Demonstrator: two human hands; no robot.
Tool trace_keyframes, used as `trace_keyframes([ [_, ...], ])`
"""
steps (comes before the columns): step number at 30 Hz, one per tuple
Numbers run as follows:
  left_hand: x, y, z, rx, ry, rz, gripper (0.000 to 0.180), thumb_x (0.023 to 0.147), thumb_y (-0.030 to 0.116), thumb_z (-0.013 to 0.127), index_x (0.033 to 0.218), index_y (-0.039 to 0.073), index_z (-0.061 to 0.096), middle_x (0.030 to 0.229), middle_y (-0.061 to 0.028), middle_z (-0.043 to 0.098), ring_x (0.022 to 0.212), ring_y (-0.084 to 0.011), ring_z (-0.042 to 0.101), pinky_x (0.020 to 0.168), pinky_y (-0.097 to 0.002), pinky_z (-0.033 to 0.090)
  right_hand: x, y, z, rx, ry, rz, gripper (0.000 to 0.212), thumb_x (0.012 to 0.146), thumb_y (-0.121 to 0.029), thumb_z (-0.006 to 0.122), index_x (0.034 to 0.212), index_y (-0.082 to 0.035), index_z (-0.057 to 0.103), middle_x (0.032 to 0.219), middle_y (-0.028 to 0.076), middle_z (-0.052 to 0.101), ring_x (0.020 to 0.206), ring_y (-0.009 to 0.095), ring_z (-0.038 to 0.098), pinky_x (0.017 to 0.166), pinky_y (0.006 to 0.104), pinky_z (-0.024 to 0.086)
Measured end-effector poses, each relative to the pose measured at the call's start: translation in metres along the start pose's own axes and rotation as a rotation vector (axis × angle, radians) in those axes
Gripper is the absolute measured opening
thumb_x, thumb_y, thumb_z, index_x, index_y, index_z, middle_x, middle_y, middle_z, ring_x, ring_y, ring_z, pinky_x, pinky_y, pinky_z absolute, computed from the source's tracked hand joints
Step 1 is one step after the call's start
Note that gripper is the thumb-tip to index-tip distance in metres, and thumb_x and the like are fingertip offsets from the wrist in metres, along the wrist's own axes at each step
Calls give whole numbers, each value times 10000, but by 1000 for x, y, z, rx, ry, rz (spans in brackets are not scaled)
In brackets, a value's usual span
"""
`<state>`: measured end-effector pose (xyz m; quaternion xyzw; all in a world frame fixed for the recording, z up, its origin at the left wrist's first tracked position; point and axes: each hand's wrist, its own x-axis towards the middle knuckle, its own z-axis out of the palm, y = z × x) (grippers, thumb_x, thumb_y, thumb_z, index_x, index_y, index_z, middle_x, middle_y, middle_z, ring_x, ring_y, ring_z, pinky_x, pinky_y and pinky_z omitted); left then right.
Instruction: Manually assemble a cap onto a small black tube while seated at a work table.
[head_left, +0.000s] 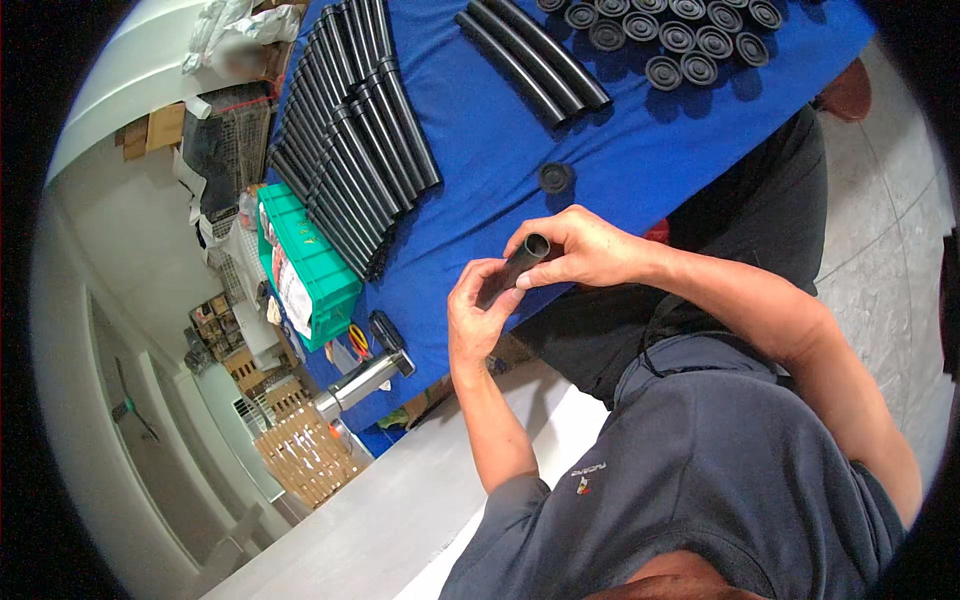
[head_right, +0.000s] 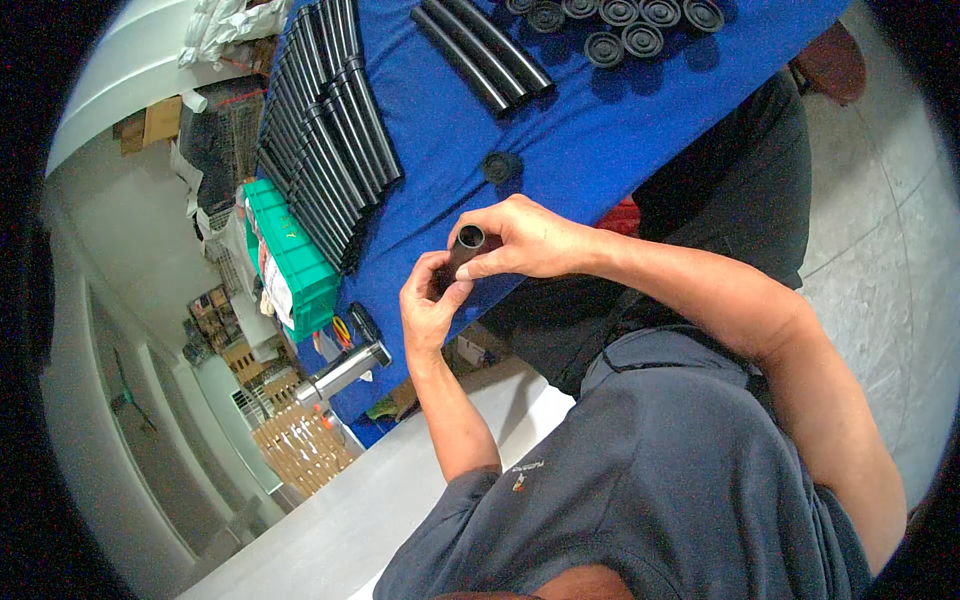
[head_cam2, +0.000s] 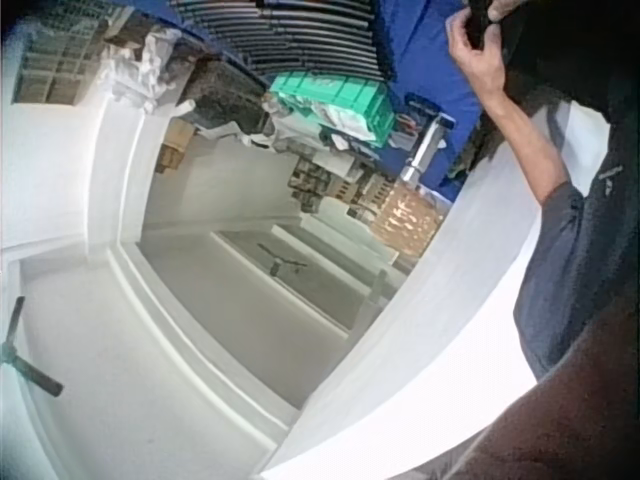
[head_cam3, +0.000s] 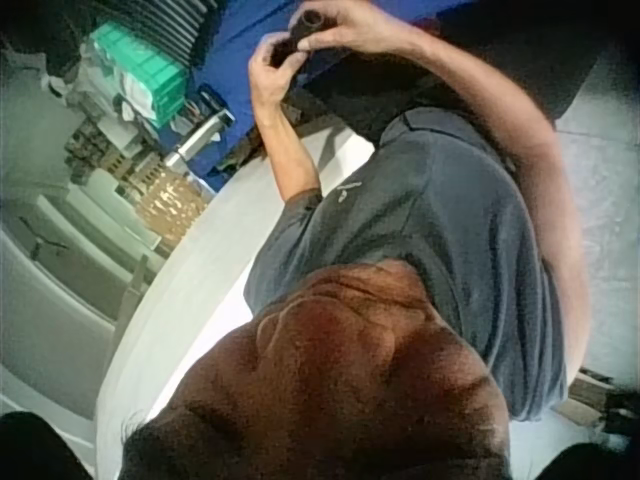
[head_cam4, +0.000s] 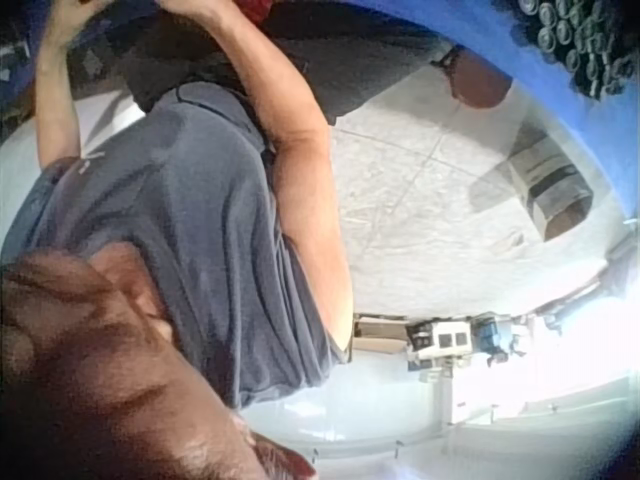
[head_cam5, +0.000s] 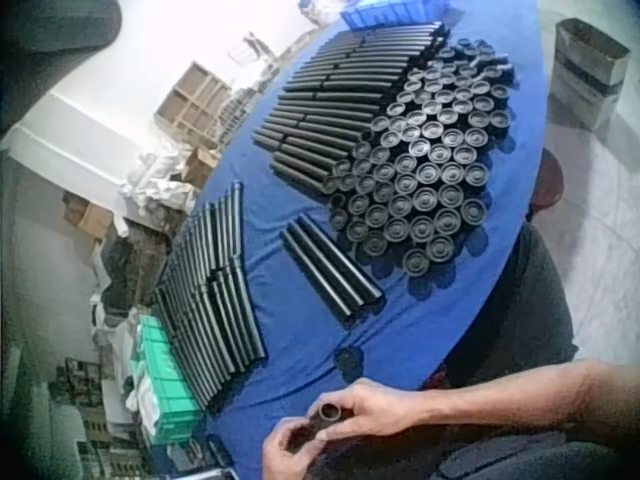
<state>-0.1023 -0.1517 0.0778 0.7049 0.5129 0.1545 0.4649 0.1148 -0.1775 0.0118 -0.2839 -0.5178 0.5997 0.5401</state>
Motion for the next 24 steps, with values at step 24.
trace_keyframes([
  [24,-36,-34,2,-793,121,-437,366,951,365,609,945,-1,619,880,-161,694,731,-214,690,587,-275,554,-4,-14,4,-222,-54,141,365,805,-129,700,1140,-5,627,698,151,633,617,205,638,591,332,479],
])
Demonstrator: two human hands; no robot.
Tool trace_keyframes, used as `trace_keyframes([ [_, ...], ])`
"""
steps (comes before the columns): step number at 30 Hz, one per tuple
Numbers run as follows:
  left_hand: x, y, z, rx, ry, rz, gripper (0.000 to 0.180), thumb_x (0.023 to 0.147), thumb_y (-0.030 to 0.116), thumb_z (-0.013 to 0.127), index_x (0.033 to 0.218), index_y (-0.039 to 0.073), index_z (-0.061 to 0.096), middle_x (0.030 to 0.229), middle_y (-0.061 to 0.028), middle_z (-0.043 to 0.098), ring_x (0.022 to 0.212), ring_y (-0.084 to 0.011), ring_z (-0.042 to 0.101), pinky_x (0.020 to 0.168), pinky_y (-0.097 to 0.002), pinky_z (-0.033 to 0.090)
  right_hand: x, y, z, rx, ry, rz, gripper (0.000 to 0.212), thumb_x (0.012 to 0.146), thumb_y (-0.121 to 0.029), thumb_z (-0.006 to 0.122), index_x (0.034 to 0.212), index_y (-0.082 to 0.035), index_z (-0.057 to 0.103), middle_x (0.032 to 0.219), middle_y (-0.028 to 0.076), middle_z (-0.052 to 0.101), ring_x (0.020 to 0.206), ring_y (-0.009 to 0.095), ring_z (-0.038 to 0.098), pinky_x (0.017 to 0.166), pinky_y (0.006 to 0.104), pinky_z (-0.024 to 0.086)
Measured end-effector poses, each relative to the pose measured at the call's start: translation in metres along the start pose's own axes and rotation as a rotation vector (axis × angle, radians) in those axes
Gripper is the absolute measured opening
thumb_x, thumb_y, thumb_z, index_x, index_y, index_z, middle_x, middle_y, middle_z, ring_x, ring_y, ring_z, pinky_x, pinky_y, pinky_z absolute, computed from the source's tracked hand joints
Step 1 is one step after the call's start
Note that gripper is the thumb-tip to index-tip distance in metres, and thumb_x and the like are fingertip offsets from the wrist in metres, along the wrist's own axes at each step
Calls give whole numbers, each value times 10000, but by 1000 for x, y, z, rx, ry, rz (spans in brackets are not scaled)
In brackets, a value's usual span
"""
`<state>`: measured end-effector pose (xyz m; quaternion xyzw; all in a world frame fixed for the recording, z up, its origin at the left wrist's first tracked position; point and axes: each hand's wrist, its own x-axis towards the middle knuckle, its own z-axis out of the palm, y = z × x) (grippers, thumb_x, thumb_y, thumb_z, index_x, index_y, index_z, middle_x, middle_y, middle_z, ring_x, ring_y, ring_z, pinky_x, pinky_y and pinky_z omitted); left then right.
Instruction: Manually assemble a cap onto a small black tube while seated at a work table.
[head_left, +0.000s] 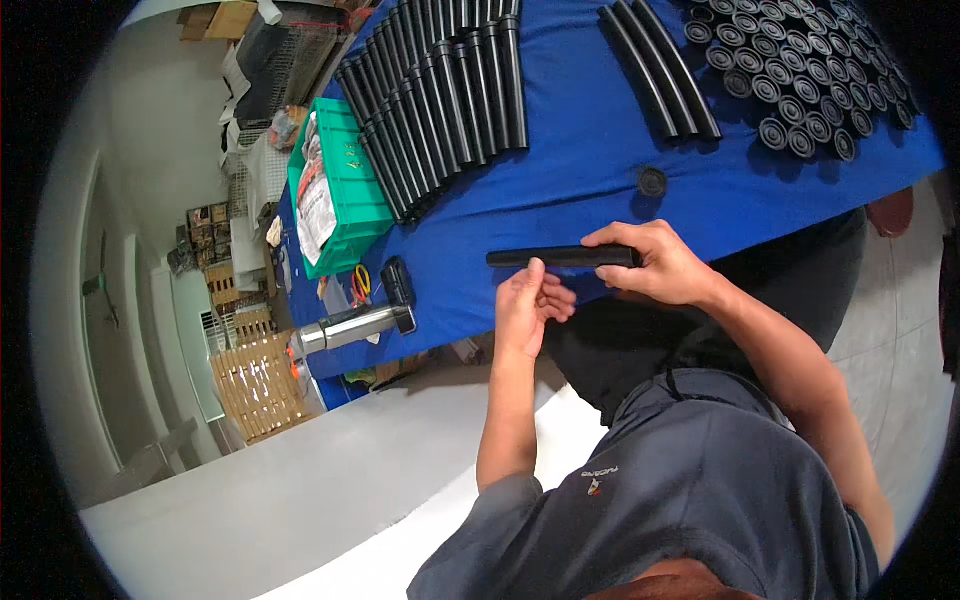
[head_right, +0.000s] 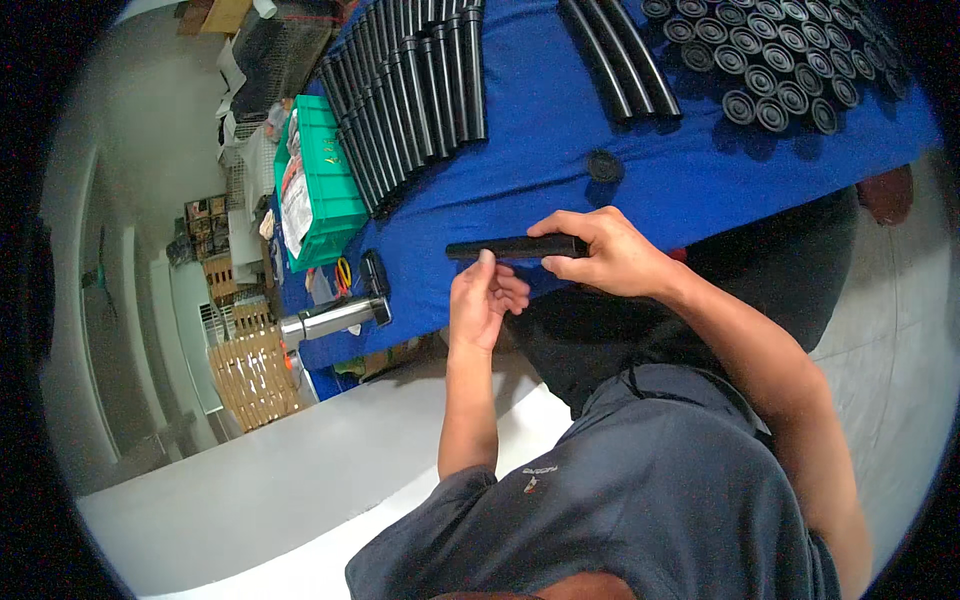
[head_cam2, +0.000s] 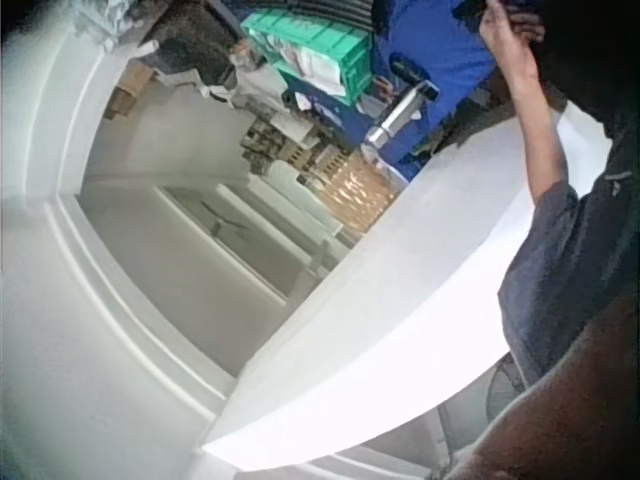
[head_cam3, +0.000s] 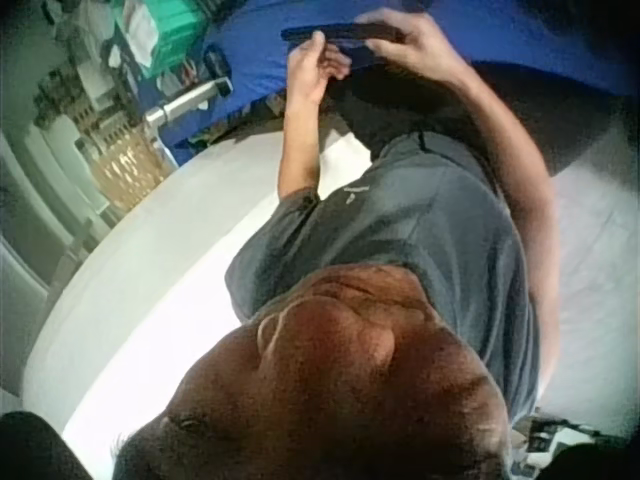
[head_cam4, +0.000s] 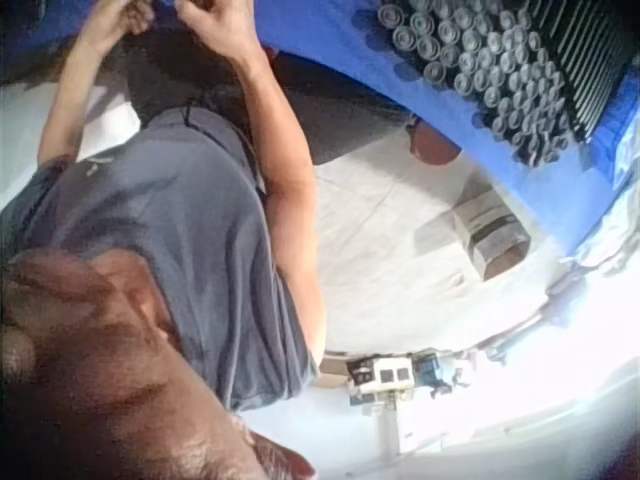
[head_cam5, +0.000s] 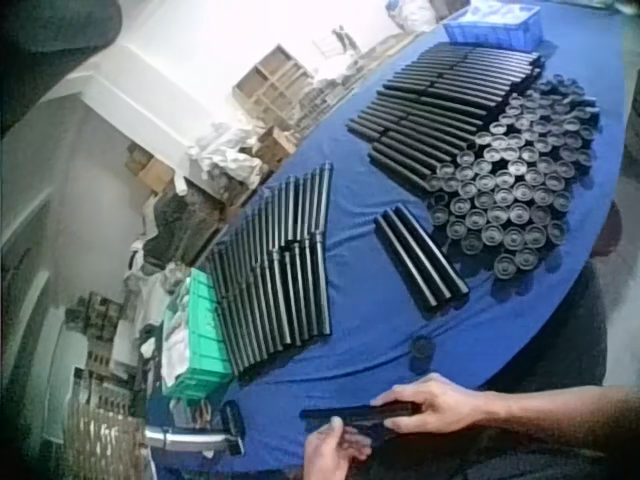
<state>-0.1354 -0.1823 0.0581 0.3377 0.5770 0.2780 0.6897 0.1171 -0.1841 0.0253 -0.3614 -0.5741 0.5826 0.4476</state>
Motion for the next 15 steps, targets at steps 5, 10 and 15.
trace_keyframes([
  [5,-5,6,19,907,375,848,305,718,29,805,970,28,634,915,-83,658,834,-208,626,774,-309,505,3,-4,0,-66,-3,25,358,818,-139,705,1143,-9,631,641,116,605,607,100,598,556,308,461],
  [10,13,20,43,1208,222,1027,522,683,12,769,1163,36,566,1071,-113,662,1079,-290,608,951,-398,465,3,-8,-2,108,-8,65,413,836,-121,690,1226,-25,594,734,95,654,662,98,613,602,283,486],
  [15,14,30,46,1053,107,715,283,754,-10,704,1018,8,603,952,-94,679,895,-175,652,834,-310,504,2,-2,-7,460,-102,67,458,870,-89,660,1317,-63,560,871,36,670,726,87,600,655,255,492],
])
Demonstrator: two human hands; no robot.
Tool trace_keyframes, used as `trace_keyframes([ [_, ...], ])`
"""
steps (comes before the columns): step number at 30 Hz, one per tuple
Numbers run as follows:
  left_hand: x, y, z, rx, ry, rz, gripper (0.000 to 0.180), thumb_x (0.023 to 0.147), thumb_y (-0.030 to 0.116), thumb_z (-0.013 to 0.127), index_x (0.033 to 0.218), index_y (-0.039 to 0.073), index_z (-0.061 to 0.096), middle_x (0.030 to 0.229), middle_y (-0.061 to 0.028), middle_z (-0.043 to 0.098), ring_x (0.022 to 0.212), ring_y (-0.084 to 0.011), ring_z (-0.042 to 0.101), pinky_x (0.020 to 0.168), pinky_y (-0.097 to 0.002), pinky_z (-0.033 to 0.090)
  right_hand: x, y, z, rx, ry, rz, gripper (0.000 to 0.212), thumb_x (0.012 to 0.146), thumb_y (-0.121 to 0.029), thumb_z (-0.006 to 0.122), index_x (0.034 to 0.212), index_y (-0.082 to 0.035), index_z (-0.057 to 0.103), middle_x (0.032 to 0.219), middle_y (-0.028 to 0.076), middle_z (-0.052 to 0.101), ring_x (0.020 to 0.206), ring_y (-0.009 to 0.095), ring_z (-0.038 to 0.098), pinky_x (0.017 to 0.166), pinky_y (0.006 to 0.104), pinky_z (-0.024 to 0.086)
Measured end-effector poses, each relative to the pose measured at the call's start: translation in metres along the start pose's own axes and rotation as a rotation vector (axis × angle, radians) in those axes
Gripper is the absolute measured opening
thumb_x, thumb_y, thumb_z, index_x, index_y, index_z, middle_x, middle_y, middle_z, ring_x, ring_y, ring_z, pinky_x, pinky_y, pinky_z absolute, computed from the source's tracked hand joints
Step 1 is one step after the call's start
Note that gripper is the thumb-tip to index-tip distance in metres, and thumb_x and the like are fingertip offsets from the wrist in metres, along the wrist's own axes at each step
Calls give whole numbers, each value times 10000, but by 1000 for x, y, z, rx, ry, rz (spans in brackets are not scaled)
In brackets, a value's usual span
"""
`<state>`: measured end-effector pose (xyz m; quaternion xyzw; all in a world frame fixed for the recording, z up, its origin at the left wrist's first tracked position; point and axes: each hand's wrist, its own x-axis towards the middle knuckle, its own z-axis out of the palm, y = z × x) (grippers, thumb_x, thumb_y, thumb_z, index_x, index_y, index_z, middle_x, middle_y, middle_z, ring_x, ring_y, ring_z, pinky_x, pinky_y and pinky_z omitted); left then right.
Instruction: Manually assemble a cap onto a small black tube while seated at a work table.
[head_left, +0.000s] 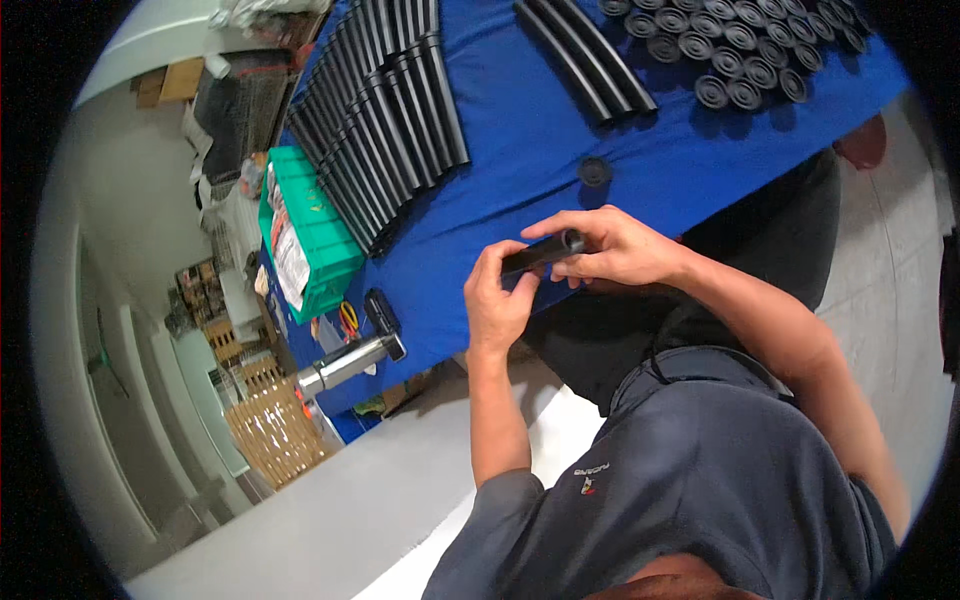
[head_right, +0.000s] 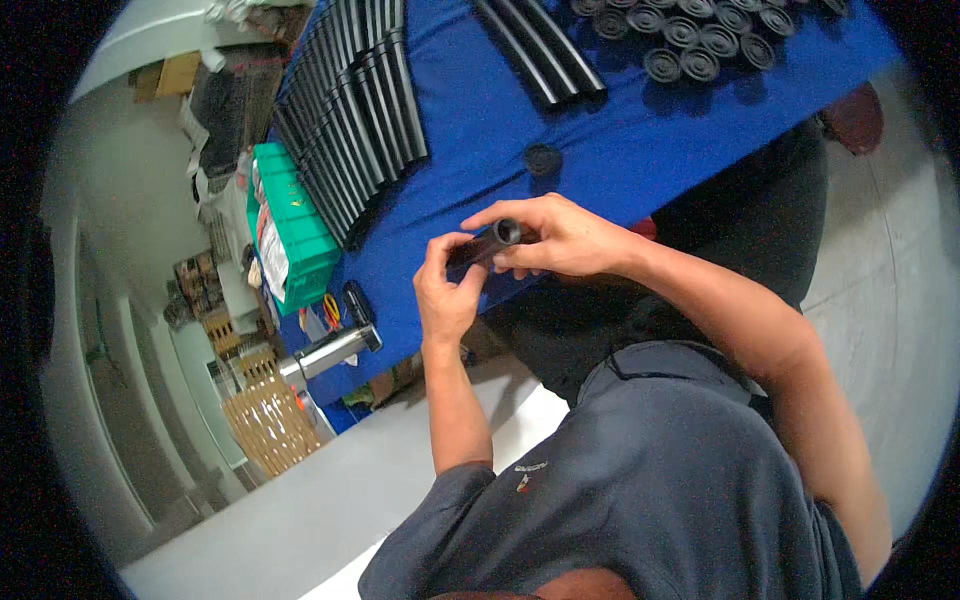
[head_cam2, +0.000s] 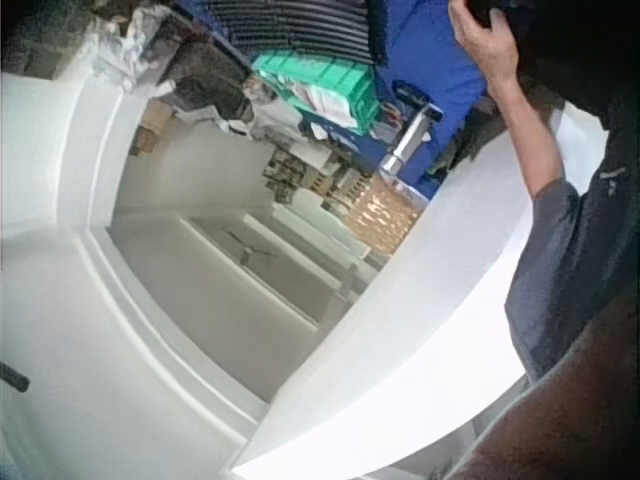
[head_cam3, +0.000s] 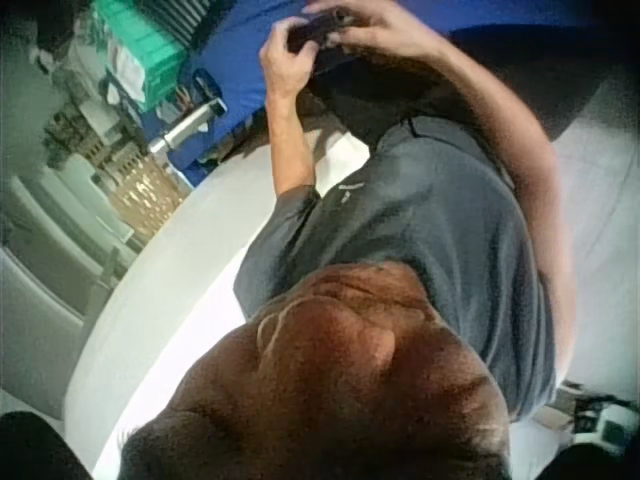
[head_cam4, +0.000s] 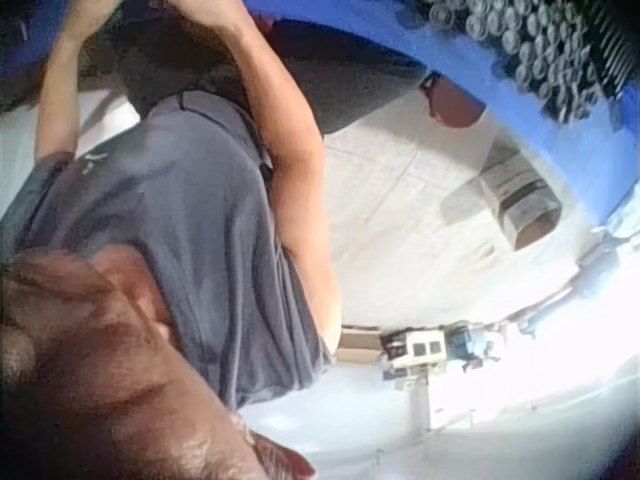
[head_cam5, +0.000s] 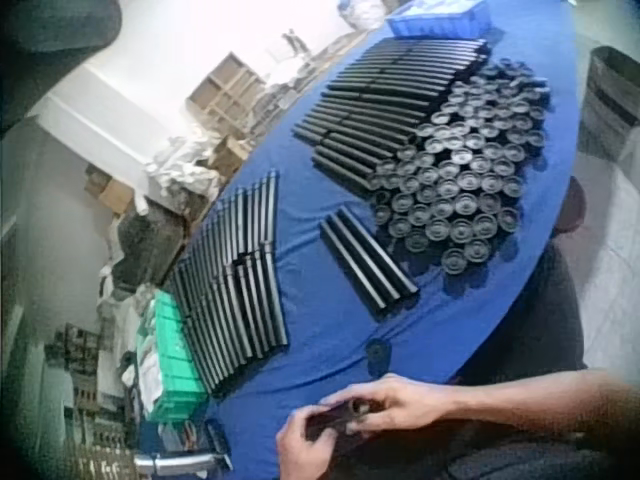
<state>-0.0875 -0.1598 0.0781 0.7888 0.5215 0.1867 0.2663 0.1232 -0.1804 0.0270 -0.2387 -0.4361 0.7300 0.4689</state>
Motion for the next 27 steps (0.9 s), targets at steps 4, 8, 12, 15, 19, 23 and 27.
trace_keyframes([
  [4,1,11,-12,-132,-169,-120,299,782,28,715,1056,-19,604,965,-78,676,891,-146,618,834,-299,490,-1,2,-3,42,-23,-73,446,890,-143,682,1313,-54,569,865,12,629,718,77,560,658,244,482],
  [8,0,2,-18,-193,-223,-124,293,783,38,716,1054,-12,617,965,-112,682,911,-192,661,834,-309,504,-2,5,-4,95,-20,-78,439,890,-159,690,1297,-41,576,844,10,626,702,75,558,646,245,481],
  [12,5,7,-19,-165,-240,-42,307,786,51,722,1065,-22,618,1015,-110,659,940,-193,640,847,-303,494,1,11,-5,74,0,-52,382,892,-162,689,1231,-15,591,810,10,622,687,73,563,634,249,485],
  [15,3,7,-15,-108,-208,-52,319,783,52,726,1075,-22,619,1020,-104,653,941,-185,630,846,-300,489,2,11,-6,96,10,-26,360,886,-152,695,1199,-7,592,803,12,626,696,68,569,634,243,485],
  [19,0,-5,-17,-139,-237,-201,338,786,60,733,1092,-24,619,1015,-97,656,946,-168,622,849,-300,485,0,3,-3,65,40,-50,347,869,-117,707,1196,-44,613,747,-17,592,634,46,535,553,218,437],
  [23,-1,-10,-24,-230,-308,-222,351,789,68,740,1106,-21,619,1015,-96,657,946,-155,617,848,-297,483,0,-1,-2,54,27,-49,336,869,-123,708,1182,-40,621,762,-15,605,646,37,540,540,211,426],
  [27,4,-10,-23,-249,-320,-123,386,780,68,748,1132,-19,616,1027,-109,657,956,-170,630,859,-306,489,3,9,-3,-70,72,-135,333,861,-187,730,1123,-10,628,835,32,663,767,77,602,682,249,496],
])
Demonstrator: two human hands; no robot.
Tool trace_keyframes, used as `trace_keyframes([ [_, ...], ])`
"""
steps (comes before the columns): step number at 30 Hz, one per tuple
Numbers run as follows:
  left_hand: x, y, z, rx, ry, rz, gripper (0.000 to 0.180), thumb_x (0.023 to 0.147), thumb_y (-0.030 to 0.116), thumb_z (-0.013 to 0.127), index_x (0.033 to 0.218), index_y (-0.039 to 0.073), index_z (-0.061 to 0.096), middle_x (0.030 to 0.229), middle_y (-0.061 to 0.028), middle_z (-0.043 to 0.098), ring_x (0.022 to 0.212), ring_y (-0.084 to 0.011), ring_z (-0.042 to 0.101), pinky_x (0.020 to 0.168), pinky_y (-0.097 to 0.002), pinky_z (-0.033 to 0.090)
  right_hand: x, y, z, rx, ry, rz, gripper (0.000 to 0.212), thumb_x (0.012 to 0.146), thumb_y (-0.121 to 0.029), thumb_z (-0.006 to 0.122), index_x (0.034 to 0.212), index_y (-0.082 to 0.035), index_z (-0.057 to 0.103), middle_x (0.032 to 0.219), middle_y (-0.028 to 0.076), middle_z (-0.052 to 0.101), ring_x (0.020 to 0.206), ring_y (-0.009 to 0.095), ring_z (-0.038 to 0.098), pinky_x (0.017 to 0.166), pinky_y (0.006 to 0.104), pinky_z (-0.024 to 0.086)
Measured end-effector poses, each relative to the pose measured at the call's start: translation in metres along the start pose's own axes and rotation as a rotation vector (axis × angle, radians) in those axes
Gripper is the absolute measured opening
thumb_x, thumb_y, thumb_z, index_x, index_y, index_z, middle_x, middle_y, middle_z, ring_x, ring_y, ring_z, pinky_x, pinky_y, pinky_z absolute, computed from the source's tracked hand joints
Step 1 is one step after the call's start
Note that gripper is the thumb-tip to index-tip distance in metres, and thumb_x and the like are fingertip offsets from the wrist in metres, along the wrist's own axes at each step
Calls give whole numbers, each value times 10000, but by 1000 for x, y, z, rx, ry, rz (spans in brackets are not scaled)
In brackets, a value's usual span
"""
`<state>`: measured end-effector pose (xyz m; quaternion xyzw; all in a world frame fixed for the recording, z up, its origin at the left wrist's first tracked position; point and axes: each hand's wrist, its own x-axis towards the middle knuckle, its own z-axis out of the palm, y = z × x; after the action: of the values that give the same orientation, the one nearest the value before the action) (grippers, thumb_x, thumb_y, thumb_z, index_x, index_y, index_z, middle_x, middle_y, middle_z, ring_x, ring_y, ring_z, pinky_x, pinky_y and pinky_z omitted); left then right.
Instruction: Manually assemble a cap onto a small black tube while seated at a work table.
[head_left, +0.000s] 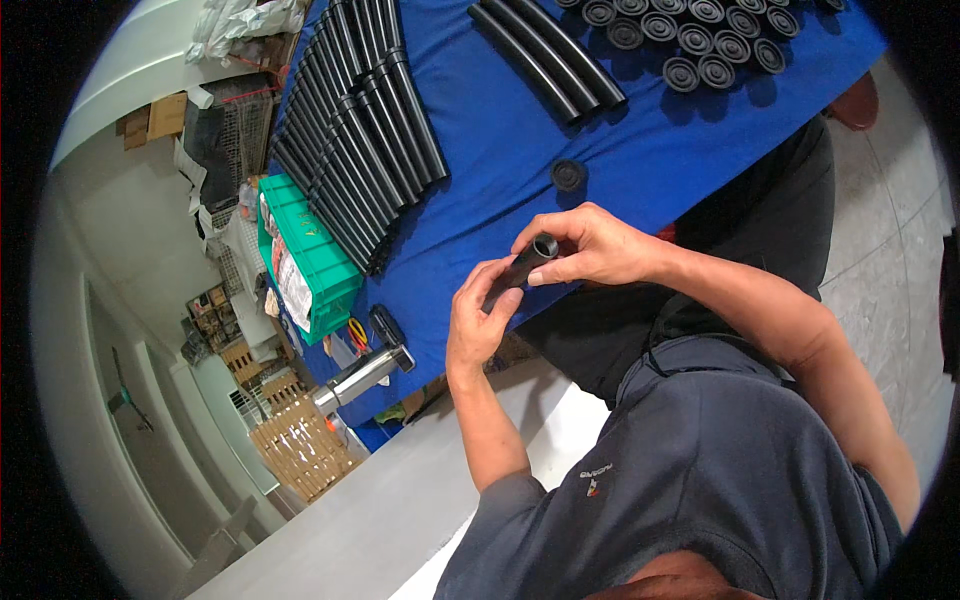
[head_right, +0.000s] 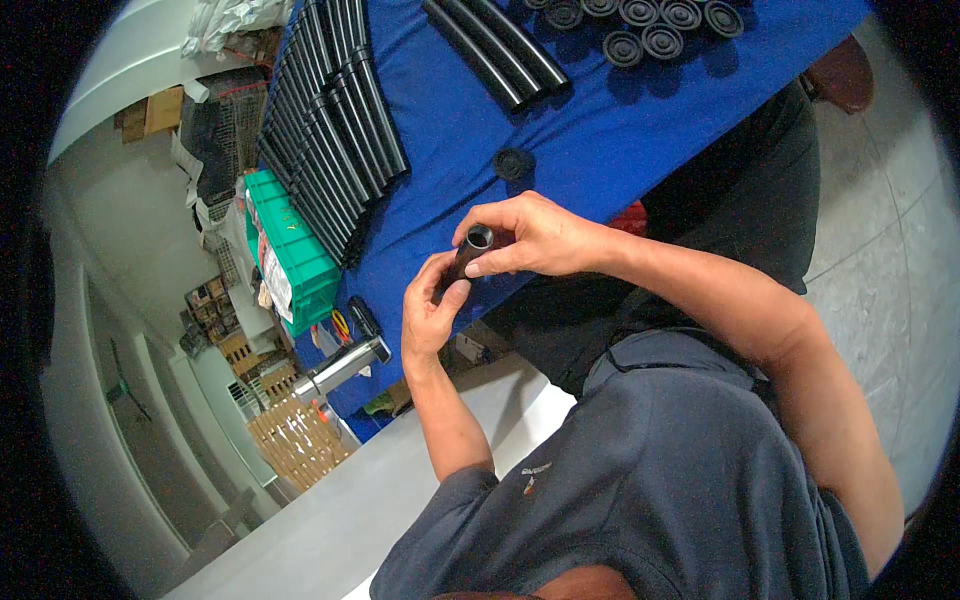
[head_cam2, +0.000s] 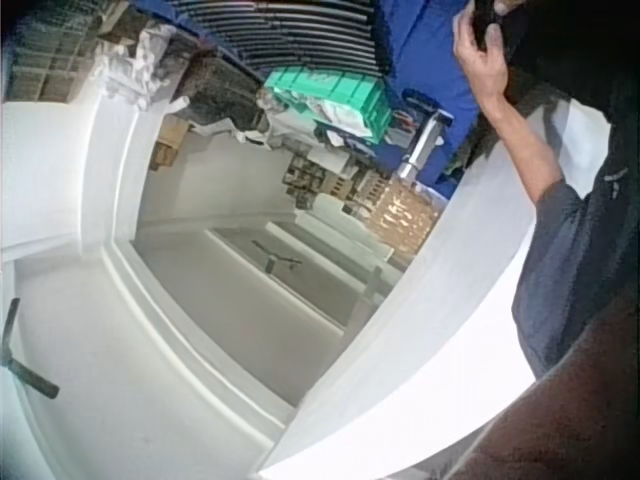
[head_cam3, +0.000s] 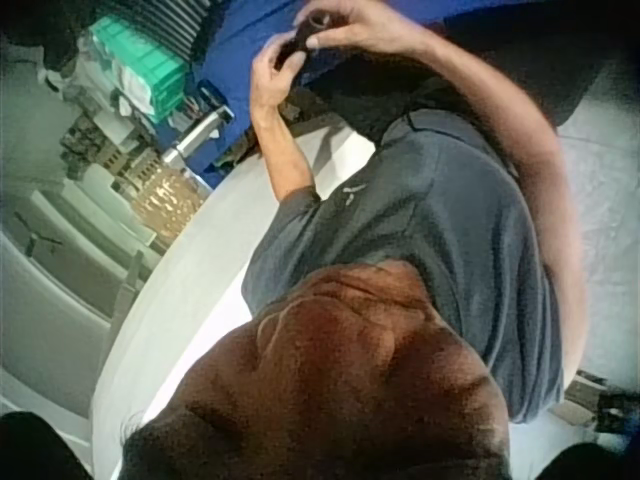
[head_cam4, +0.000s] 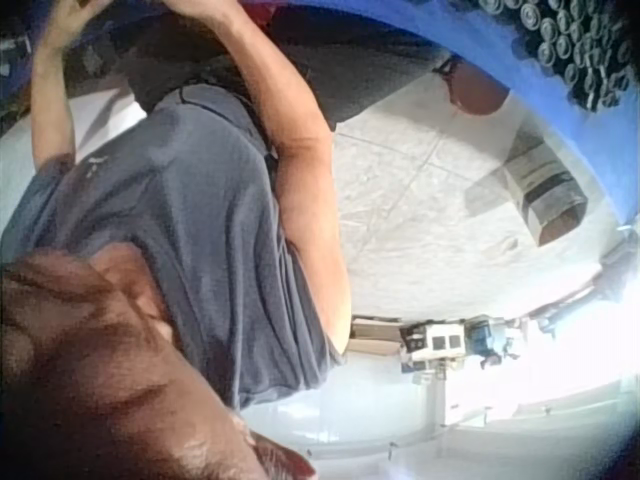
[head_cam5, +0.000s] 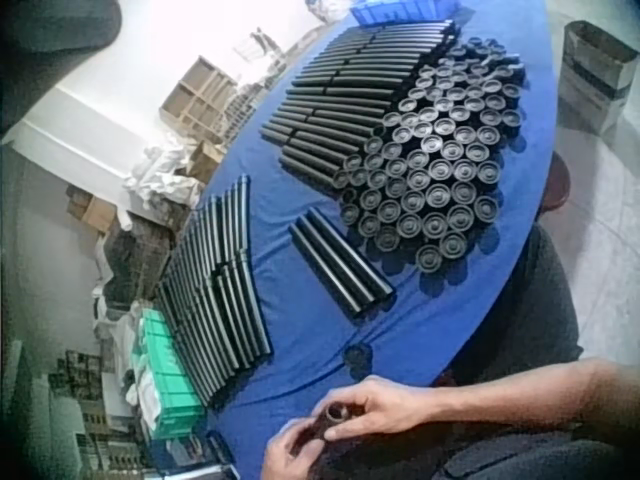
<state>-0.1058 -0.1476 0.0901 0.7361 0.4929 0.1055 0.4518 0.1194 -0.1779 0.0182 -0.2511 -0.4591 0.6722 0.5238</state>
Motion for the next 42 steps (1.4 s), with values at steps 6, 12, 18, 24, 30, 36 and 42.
trace_keyframes([
  [6,-2,4,10,157,94,-44,409,737,12,737,1128,-6,616,996,-90,669,898,-163,624,856,-302,487,0,-4,1,-127,26,31,336,854,-234,741,1092,-23,632,832,68,677,769,91,615,689,260,499],
  [12,-9,-5,13,130,176,-23,335,770,-7,701,1092,24,611,977,-97,690,877,-179,669,809,-309,523,-6,-9,3,-68,-8,43,400,871,-169,711,1230,-42,590,817,45,659,721,85,596,647,269,493],
  [18,-7,-19,14,-1158,318,299,290,931,195,638,1180,83,540,1001,-83,636,920,-215,607,917,-450,496,-23,-32,2,-512,-4,-95,465,864,-111,664,1310,-61,544,844,101,636,746,202,644,682,334,537],
  [24,15,-36,42,-1692,186,325,350,953,148,586,1290,128,491,1240,-170,606,1226,-370,539,931,-588,523,2,-56,-14,-1493,201,-209,528,795,-113,686,1292,-80,512,1099,171,541,949,320,608,699,408,549],
  [30,43,-37,66,-1806,277,395,397,896,14,629,1244,145,489,1237,-173,599,1236,-341,534,989,-584,489,12,-28,-36,-1395,145,-110,475,781,-71,696,1225,-64,531,1028,180,574,941,345,616,740,395,538],
  [36,58,-39,70,-1755,402,375,490,867,-49,631,1271,175,468,1173,-152,624,1146,-289,595,926,-504,550,27,-9,-31,-145,183,111,387,853,-34,708,1186,24,520,1008,26,593,916,83,582,826,251,497],
  [42,58,-16,69,-1715,401,404,435,884,-2,637,1260,161,491,1166,-146,632,1162,-314,585,947,-492,536,28,-6,-30,-97,156,133,396,874,-45,690,1225,23,521,1021,43,612,924,95,601,838,253,503],
])
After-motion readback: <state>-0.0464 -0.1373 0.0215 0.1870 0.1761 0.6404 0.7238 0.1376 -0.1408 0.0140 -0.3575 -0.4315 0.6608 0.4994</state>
